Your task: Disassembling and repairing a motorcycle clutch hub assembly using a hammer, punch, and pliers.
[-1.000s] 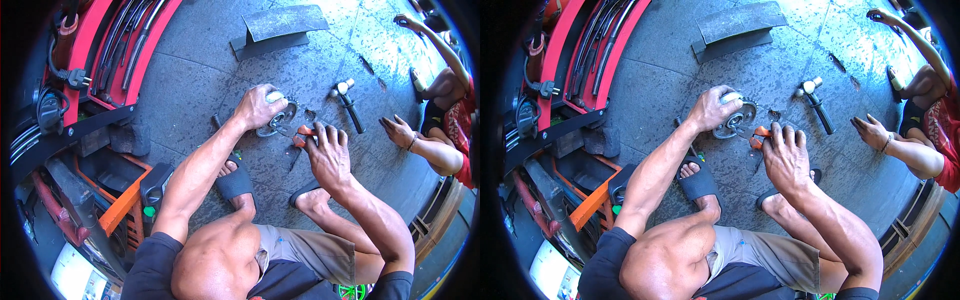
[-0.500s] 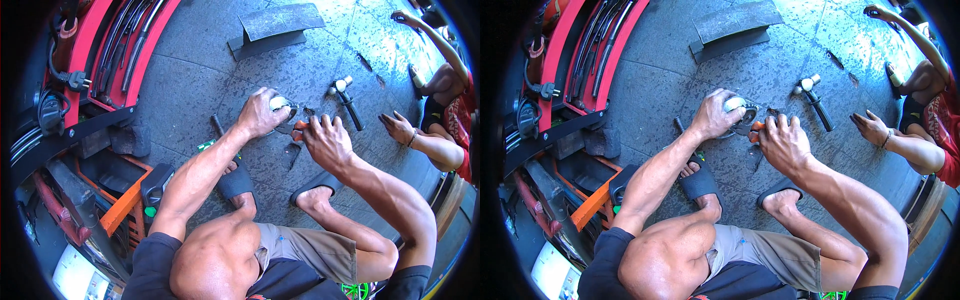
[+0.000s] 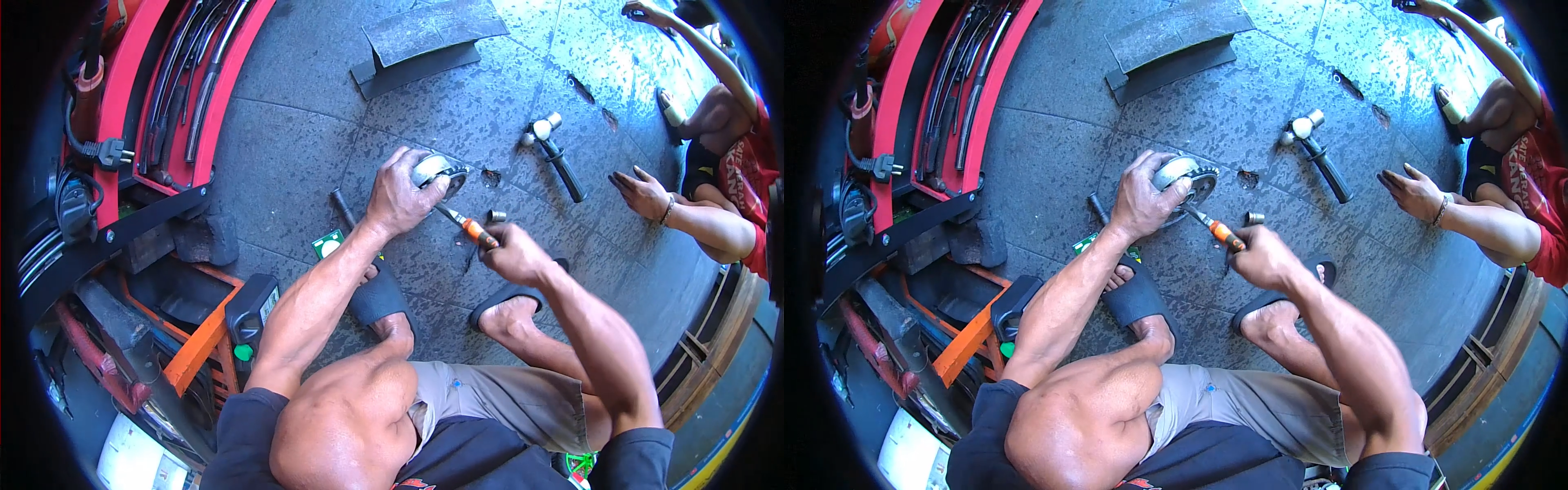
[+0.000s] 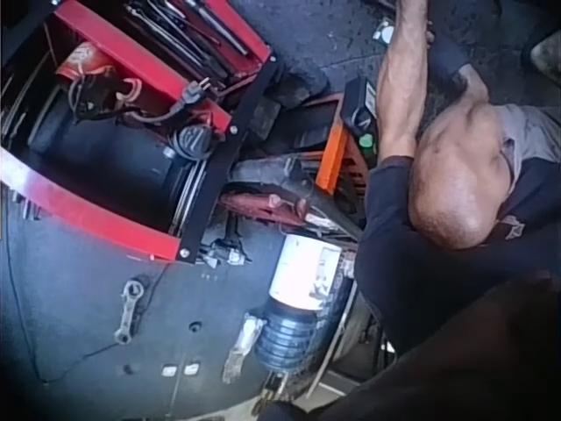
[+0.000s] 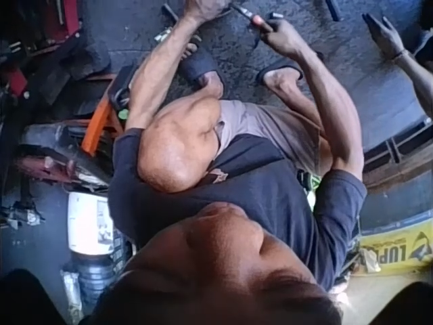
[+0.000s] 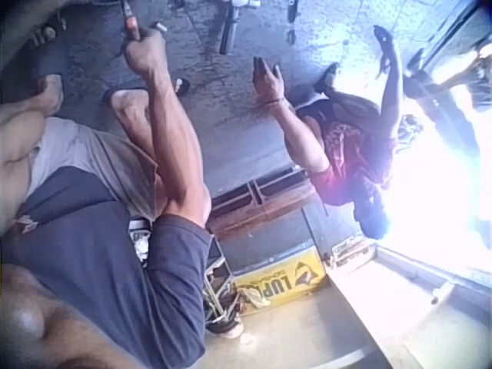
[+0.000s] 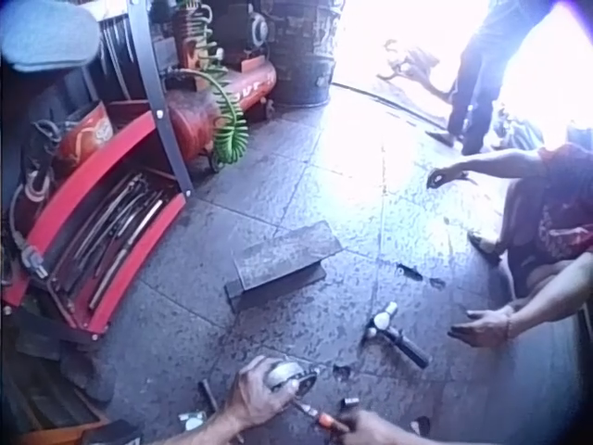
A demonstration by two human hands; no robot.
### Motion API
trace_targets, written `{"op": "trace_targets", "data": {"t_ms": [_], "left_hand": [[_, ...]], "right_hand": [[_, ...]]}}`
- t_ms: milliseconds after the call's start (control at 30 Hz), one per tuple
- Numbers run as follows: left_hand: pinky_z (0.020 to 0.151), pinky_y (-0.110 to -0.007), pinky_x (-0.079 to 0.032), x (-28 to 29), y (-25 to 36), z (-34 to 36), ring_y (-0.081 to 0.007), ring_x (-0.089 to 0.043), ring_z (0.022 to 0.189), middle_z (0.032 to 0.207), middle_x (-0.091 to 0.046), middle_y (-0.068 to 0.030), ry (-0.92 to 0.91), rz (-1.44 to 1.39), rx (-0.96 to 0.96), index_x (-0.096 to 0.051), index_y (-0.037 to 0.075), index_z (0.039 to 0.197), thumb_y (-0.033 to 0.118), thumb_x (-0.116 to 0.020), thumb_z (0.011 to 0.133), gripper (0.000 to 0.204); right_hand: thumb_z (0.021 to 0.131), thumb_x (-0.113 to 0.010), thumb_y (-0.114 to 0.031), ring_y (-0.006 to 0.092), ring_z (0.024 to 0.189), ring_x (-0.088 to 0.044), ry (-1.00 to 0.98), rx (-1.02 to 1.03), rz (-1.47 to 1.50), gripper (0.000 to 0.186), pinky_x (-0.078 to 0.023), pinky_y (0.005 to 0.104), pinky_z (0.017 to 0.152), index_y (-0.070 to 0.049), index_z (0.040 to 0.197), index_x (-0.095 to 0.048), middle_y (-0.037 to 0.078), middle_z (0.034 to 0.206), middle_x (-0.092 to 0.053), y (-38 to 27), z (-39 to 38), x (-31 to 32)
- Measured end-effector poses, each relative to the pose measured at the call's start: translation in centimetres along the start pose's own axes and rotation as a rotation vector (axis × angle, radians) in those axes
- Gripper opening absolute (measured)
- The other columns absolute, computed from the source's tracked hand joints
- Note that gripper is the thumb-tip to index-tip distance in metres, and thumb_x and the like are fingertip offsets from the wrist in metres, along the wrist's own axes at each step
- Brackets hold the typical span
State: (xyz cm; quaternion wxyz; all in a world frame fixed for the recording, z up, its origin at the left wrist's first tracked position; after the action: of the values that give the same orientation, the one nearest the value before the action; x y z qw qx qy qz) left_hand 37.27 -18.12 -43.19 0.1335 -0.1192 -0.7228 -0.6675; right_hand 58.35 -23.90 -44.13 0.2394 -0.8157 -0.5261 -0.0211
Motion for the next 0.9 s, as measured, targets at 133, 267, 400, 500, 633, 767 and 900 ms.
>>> {"op": "trace_targets", "data": {"t_ms": [133,267,400,500,633,767,900], "left_hand": [[0.089,-0.043,-0.054,0.5,-1.2,0.2,-0.0372,-0.068,0.098,0.103,-0.069,-0.0205,0.039,-0.009,0.020,-0.071,-0.001,0.107,0.030,-0.075,0.082,0.040],[0.090,-0.043,-0.053,1.0,-2.8,0.4,-0.0360,-0.068,0.100,0.105,-0.070,-0.0196,0.066,-0.090,0.073,-0.072,0.000,0.107,0.039,-0.072,0.084,0.046],[0.090,-0.044,-0.052,1.2,-3.2,0.2,-0.0355,-0.068,0.099,0.105,-0.071,-0.0201,0.069,-0.107,0.084,-0.071,-0.001,0.108,0.043,-0.071,0.085,0.050],[0.090,-0.043,-0.052,1.0,-3.3,0.5,-0.0355,-0.068,0.100,0.105,-0.070,-0.0206,0.037,-0.086,0.107,-0.071,-0.001,0.108,0.044,-0.071,0.085,0.050],[0.089,-0.044,-0.052,0.8,-3.4,0.4,-0.0358,-0.068,0.099,0.104,-0.070,-0.0208,0.021,-0.089,0.128,-0.071,0.000,0.107,0.044,-0.071,0.085,0.050],[0.090,-0.044,-0.052,0.7,-3.0,0.2,-0.0362,-0.067,0.100,0.105,-0.069,-0.0202,0.015,-0.059,0.090,-0.070,-0.001,0.108,0.044,-0.072,0.084,0.051],[0.090,-0.043,-0.052,0.5,-2.8,0.0,-0.0356,-0.067,0.100,0.107,-0.068,-0.0196,-0.007,-0.070,0.087,-0.068,-0.002,0.110,0.045,-0.073,0.084,0.054]], "right_hand": [[0.081,-0.060,-0.007,0.0142,0.060,-0.053,-0.147,-0.127,0.634,0.028,-0.042,0.0302,0.055,-0.003,0.109,-0.065,0.004,0.078,-0.060,2.0,-0.3,-4.3],[0.079,-0.053,0.001,0.0165,0.063,-0.051,-0.226,-0.161,1.311,0.033,-0.041,0.0289,0.053,-0.007,0.111,-0.056,0.008,0.095,-0.057,1.6,-0.2,-6.9],[0.082,-0.051,0.001,0.0174,0.066,-0.053,-0.031,-0.108,1.337,0.031,-0.043,0.0299,0.056,-0.006,0.112,-0.057,0.007,0.092,-0.057,3.4,-0.9,-5.8],[0.084,-0.054,-0.002,0.0177,0.069,-0.057,0.053,-0.179,0.920,0.027,-0.047,0.0322,0.061,-0.005,0.110,-0.060,0.005,0.082,-0.057,7.5,-1.4,-4.8],[0.081,-0.058,-0.008,0.0227,0.083,-0.067,0.048,-0.227,-0.124,0.030,-0.052,0.0381,0.078,0.003,0.106,-0.069,0.011,0.090,-0.069,9.7,-2.3,-3.2],[0.080,-0.061,-0.009,0.0257,0.102,-0.068,-0.168,-0.266,0.005,0.038,-0.051,0.0369,0.087,0.003,0.115,-0.070,0.016,0.105,-0.072,7.9,-4.0,-4.1],[0.076,-0.063,-0.005,0.0173,0.095,-0.062,-0.213,-0.259,0.305,0.049,-0.048,0.0284,0.084,0.003,0.125,-0.066,0.007,0.104,-0.065,6.0,-3.9,-4.5]]}}
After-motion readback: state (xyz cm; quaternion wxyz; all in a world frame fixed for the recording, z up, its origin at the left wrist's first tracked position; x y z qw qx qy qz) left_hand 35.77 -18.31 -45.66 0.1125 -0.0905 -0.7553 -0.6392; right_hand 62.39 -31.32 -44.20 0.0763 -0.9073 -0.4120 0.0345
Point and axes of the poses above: each hand's wrist, its own z-axis towards the middle knuckle, its own x-axis out of the back of the hand, y = z × x, the point moved 10 cm from there along z, towards the middle knuckle
